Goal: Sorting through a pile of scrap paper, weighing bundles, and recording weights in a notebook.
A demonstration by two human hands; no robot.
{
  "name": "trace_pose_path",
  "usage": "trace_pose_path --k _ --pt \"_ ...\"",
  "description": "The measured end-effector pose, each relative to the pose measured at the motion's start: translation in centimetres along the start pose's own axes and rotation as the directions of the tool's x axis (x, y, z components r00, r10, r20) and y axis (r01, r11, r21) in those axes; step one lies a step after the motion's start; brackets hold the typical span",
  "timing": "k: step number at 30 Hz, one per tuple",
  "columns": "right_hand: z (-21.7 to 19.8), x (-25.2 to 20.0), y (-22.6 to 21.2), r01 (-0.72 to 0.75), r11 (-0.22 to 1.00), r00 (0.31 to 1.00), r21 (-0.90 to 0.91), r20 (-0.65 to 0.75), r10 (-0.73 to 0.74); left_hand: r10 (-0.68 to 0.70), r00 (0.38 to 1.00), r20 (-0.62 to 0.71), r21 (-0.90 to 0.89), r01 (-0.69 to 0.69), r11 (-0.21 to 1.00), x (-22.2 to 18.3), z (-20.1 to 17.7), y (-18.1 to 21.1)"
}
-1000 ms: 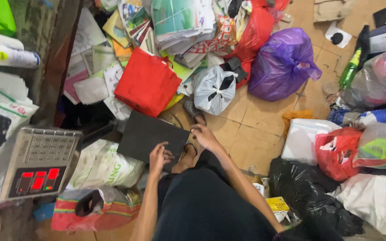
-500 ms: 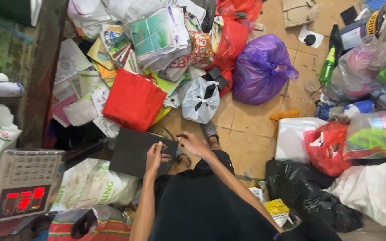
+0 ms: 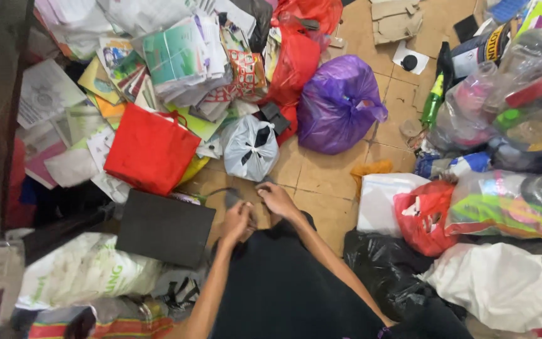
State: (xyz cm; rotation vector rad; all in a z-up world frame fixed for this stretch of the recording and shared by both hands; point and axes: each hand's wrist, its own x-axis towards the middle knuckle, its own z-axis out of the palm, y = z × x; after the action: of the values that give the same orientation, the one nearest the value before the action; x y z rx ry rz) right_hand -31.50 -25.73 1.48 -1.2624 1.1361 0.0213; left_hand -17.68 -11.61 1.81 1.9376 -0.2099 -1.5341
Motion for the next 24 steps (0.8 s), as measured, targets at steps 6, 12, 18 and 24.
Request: trace_pose_path --k 6,12,18,24 --pt "-1.2 2.5 4.6 -0.071 0.994 0.993 0.088 -0.087 0.079 0.034 0.989 0.146 0.083 -0.047 0.995 2.0 1.9 2.5" --pt "-5.5 3.7 5.1 -0.089 0.944 0.975 0.316 -0.167 0.148 0.378 0.903 0.203 0.169 -0.412 0.895 9.2 4.4 6.5" --pt "-10.1 8.4 11.7 -0.146 0.874 0.96 0.463 -0.147 0.238 0.217 0.96 0.177 0.258 -0.258 0.931 11.8 8.9 18.0" --pt "-17.9 14.8 21.1 -0.171 0.802 0.941 0.572 -0.148 0.306 0.305 0.943 0.133 0.22 -0.328 0.919 18.8 16.3 17.4"
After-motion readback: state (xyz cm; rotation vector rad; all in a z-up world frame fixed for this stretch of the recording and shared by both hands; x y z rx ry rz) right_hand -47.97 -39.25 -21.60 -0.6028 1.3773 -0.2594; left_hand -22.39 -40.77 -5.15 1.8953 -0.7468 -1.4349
